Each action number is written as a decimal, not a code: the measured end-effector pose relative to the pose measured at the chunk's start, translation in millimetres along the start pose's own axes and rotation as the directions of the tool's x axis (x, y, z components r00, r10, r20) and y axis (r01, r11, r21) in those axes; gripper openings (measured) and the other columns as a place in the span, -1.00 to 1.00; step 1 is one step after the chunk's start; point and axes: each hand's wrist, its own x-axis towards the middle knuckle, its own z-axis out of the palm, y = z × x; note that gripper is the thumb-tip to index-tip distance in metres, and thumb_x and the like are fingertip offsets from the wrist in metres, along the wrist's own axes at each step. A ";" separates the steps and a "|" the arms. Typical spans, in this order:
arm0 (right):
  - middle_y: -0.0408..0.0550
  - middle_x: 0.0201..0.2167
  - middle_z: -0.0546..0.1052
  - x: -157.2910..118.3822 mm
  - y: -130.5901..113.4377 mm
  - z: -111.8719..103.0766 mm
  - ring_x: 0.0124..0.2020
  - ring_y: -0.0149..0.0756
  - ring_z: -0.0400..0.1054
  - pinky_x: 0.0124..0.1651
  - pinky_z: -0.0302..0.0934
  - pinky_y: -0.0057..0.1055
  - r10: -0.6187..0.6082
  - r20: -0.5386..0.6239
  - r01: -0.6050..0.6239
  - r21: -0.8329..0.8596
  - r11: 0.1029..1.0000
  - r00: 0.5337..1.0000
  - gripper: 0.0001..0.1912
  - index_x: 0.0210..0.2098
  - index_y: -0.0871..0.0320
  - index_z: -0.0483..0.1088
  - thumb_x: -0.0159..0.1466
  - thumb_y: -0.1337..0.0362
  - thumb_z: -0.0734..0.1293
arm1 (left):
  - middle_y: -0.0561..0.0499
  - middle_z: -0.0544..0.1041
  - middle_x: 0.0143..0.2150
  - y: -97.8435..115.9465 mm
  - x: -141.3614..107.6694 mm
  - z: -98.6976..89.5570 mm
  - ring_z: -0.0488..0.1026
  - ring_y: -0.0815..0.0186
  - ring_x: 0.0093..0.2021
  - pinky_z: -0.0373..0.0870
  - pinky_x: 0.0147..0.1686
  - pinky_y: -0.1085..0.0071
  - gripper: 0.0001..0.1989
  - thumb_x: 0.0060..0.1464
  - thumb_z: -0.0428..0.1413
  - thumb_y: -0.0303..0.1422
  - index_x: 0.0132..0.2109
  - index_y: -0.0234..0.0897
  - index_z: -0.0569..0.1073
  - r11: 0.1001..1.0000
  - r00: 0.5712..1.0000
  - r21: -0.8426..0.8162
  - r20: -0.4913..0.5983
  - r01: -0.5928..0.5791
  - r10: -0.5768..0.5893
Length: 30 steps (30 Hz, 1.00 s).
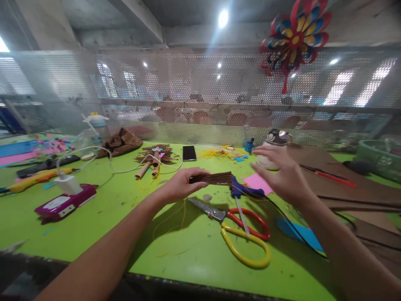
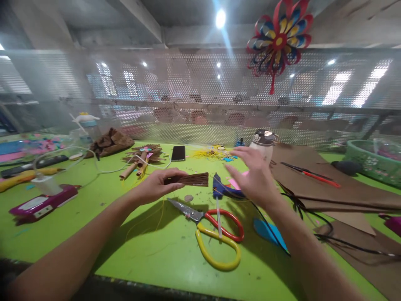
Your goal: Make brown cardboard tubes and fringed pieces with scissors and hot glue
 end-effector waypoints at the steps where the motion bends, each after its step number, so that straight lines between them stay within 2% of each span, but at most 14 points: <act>1: 0.15 -0.02 0.44 -2.4 -10.0 4.3 0.03 -0.09 0.26 0.11 0.12 -0.17 -0.064 0.076 0.061 0.039 0.997 0.995 -0.61 -0.03 0.25 0.40 0.19 0.18 0.33 | -0.06 0.54 -0.14 1.9 0.0 2.2 0.44 0.31 -0.17 0.32 -0.12 0.37 -0.73 0.09 0.09 -0.35 -0.06 -0.32 0.45 1.000 1.000 0.008 0.013 -0.007 0.007; 3: 0.17 0.04 0.39 -9.4 -28.2 14.3 0.08 -0.06 0.20 0.13 0.09 -0.12 -0.152 0.251 0.144 0.048 0.988 0.956 -0.48 0.10 0.25 0.29 0.18 0.19 0.36 | -0.04 0.54 -0.18 4.6 -0.3 6.7 0.44 0.31 -0.20 0.31 -0.15 0.38 -0.75 0.09 0.09 -0.35 -0.07 -0.31 0.46 0.999 0.999 0.031 0.038 -0.026 0.024; 5: 0.16 -0.02 0.43 -17.4 -39.8 24.6 0.01 -0.02 0.24 0.05 0.14 -0.08 -0.184 0.364 0.192 0.016 0.981 0.913 -0.46 0.11 0.24 0.27 0.17 0.21 0.37 | -0.03 0.54 -0.19 5.8 -0.7 10.7 0.43 0.31 -0.20 0.30 -0.15 0.39 -0.76 0.10 0.08 -0.35 -0.08 -0.29 0.47 0.998 0.998 0.044 0.048 -0.052 0.050; 8: 0.06 -0.30 0.50 -25.1 -43.4 33.9 -0.26 -0.13 0.34 -0.21 0.23 -0.21 -0.161 0.456 0.184 -0.006 0.983 0.875 -0.73 -0.05 0.21 0.39 0.25 0.29 0.29 | -0.03 0.52 -0.21 6.3 -1.6 14.4 0.41 0.32 -0.21 0.28 -0.16 0.38 -0.74 0.10 0.08 -0.35 -0.07 -0.29 0.46 0.999 0.998 0.006 0.045 -0.051 0.050; 11: -0.02 -0.43 0.47 -23.9 -37.5 31.9 -0.43 -0.26 0.33 -0.38 0.18 -0.36 -0.132 0.470 0.122 0.051 0.991 0.873 -0.80 -0.16 0.19 0.44 0.32 0.34 0.20 | 0.00 0.48 -0.29 6.6 -2.4 14.3 0.37 0.36 -0.32 0.28 -0.27 0.41 -0.55 0.01 0.15 -0.35 0.08 -0.31 0.37 0.994 0.997 -0.100 0.068 0.044 -0.038; 15: -0.01 -0.36 0.52 -17.3 -21.4 22.1 -0.39 -0.29 0.38 -0.36 0.22 -0.40 -0.100 0.443 0.025 0.171 0.985 0.891 -0.80 -0.14 0.18 0.44 0.31 0.33 0.21 | 0.05 0.46 -0.33 0.4 -1.7 7.9 0.35 0.37 -0.37 0.23 -0.36 0.43 -0.20 -0.10 0.24 -0.35 0.27 -0.29 0.10 0.969 0.980 -0.185 0.139 0.164 -0.139; 17: 0.01 -0.28 0.55 -15.7 -9.9 18.8 -0.32 -0.27 0.41 -0.28 0.27 -0.39 -0.066 0.417 -0.022 0.203 0.979 0.906 -0.80 -0.14 0.17 0.45 0.29 0.29 0.24 | 0.09 0.43 -0.40 -8.2 -1.3 1.2 0.31 0.39 -0.43 0.20 -0.41 0.45 -0.23 -0.08 0.22 -0.33 0.26 -0.31 0.12 0.964 0.968 -0.158 0.168 0.213 -0.186; 20: 0.00 -0.24 0.57 -14.7 6.5 15.9 -0.26 -0.26 0.44 -0.21 0.30 -0.37 -0.021 0.392 -0.073 0.224 0.972 0.920 -0.79 -0.15 0.16 0.47 0.26 0.25 0.28 | 0.13 0.37 -0.50 -24.4 -3.4 -16.2 0.27 0.41 -0.48 0.17 -0.45 0.45 -0.46 -0.08 0.21 -0.27 0.08 -0.34 0.37 0.969 0.959 -0.039 0.154 0.245 -0.236; 22: 0.00 -0.26 0.58 -13.6 13.2 14.5 -0.30 -0.26 0.44 -0.25 0.30 -0.37 -0.012 0.381 -0.079 0.223 0.972 0.925 -0.79 -0.16 0.16 0.48 0.26 0.24 0.28 | 0.10 0.40 -0.50 -33.7 -8.0 -33.3 0.31 0.39 -0.48 0.19 -0.45 0.45 -0.54 -0.07 0.19 -0.25 0.01 -0.32 0.43 0.961 0.947 0.024 0.167 0.275 -0.275; 24: 0.00 -0.28 0.58 -12.0 14.6 13.2 -0.33 -0.26 0.43 -0.29 0.30 -0.36 -0.020 0.379 -0.070 0.222 0.972 0.925 -0.79 -0.16 0.17 0.48 0.25 0.25 0.29 | 0.03 0.50 -0.41 -39.2 -13.9 -52.1 0.41 0.33 -0.41 0.26 -0.39 0.41 -0.51 -0.06 0.18 -0.22 0.03 -0.30 0.41 0.942 0.913 -0.019 0.253 0.334 -0.318; 25: 0.00 -0.28 0.58 -11.2 13.3 12.6 -0.34 -0.27 0.42 -0.30 0.30 -0.36 -0.030 0.386 -0.064 0.228 0.971 0.922 -0.78 -0.16 0.17 0.48 0.25 0.25 0.29 | -0.02 0.54 -0.34 -39.9 -16.3 -60.6 0.44 0.29 -0.33 0.30 -0.32 0.39 -0.51 -0.08 0.20 -0.22 0.01 -0.30 0.43 0.938 0.916 -0.020 0.223 0.347 -0.334; 28: 0.01 -0.26 0.56 -10.0 1.9 10.5 -0.34 -0.27 0.40 -0.33 0.29 -0.36 -0.081 0.433 -0.043 0.270 0.962 0.898 -0.76 -0.11 0.15 0.47 0.26 0.26 0.27 | -0.14 0.54 -0.09 -29.9 -16.6 -72.6 0.43 0.23 -0.09 0.30 -0.11 0.33 -0.59 -0.06 0.16 -0.27 -0.03 -0.31 0.46 0.947 0.947 -0.155 -0.116 0.281 -0.300; 29: 0.01 -0.26 0.56 -10.2 -3.8 9.8 -0.34 -0.27 0.40 -0.33 0.29 -0.36 -0.103 0.453 -0.035 0.286 0.958 0.885 -0.75 -0.10 0.14 0.46 0.26 0.27 0.26 | -0.16 0.53 -0.06 -22.0 -13.8 -70.2 0.43 0.24 -0.08 0.30 -0.09 0.32 -0.61 -0.01 0.13 -0.26 -0.03 -0.33 0.45 0.948 0.951 -0.235 -0.173 0.213 -0.257; 30: 0.01 -0.27 0.55 -10.7 -9.9 9.2 -0.34 -0.27 0.41 -0.33 0.29 -0.36 -0.122 0.472 -0.027 0.298 0.954 0.873 -0.75 -0.09 0.13 0.46 0.27 0.28 0.25 | -0.17 0.52 -0.05 -12.2 -9.6 -64.6 0.44 0.25 -0.08 0.30 -0.10 0.31 -0.62 0.05 0.07 -0.22 -0.03 -0.34 0.45 0.948 0.969 -0.276 -0.142 0.159 -0.204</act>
